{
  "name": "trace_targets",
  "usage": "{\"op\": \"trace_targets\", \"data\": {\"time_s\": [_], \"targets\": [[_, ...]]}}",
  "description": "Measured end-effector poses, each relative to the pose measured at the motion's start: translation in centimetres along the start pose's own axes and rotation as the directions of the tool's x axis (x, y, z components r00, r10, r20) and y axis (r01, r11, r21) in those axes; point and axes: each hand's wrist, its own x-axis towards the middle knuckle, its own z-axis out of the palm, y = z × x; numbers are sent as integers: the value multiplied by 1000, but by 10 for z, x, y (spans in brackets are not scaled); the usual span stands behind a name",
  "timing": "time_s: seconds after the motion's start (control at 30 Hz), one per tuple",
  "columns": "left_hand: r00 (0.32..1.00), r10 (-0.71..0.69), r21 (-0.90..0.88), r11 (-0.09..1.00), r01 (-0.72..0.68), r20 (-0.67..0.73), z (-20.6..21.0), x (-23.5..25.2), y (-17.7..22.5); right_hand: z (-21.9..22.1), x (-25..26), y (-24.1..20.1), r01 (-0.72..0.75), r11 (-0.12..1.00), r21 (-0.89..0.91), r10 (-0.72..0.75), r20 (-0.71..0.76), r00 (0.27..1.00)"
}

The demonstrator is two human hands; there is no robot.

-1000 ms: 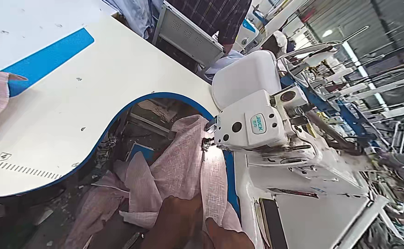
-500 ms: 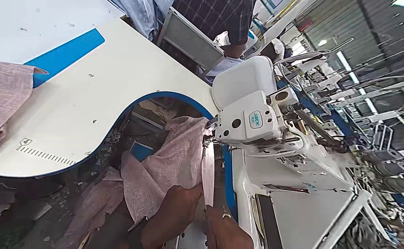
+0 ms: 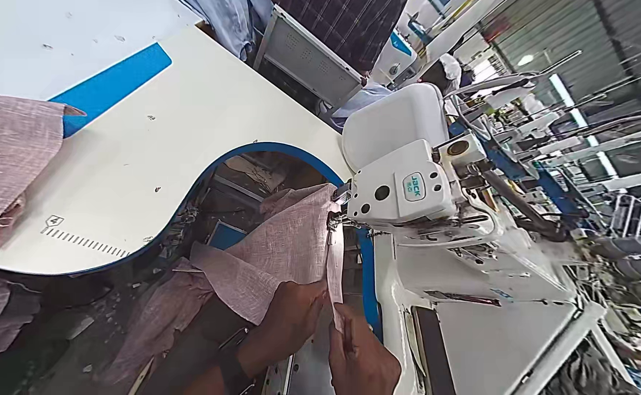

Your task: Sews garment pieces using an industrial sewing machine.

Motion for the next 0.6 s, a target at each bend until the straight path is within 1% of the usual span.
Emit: {"op": "trace_targets", "data": {"time_s": [0.1, 0.17, 0.27, 0.33, 0.37, 0.43, 0.5, 0.6], "targets": [[999, -3, 0, 1000, 3, -34, 4, 0, 0, 16, 6, 9, 46, 999, 21, -43, -124, 991], [992, 13, 18, 1000, -11, -122, 10, -2, -1, 27, 8, 13, 76, 995, 70, -63, -174, 983], [939, 148, 121, 986, -115, -311, 24, 4, -11, 43, 14, 23, 124, 980, 156, -86, -228, 970], [887, 241, 239, 959, -155, -394, 31, 12, -15, 52, 16, 28, 155, 970, 187, -100, -271, 957], [870, 268, 296, 943, -150, -414, 32, 17, -17, 56, 18, 31, 164, 967, 192, -105, -284, 953], [844, 305, 393, 911, -123, -442, 32, 27, -19, 64, 21, 34, 144, 966, 214, -78, -286, 955], [835, 324, 451, 886, -104, -444, 31, 35, -20, 68, 25, 32, 96, 967, 237, -30, -268, 963], [820, 348, 471, 875, -111, -455, 29, 44, -20, 71, 31, 30, 29, 974, 223, 17, -200, 980]]}}
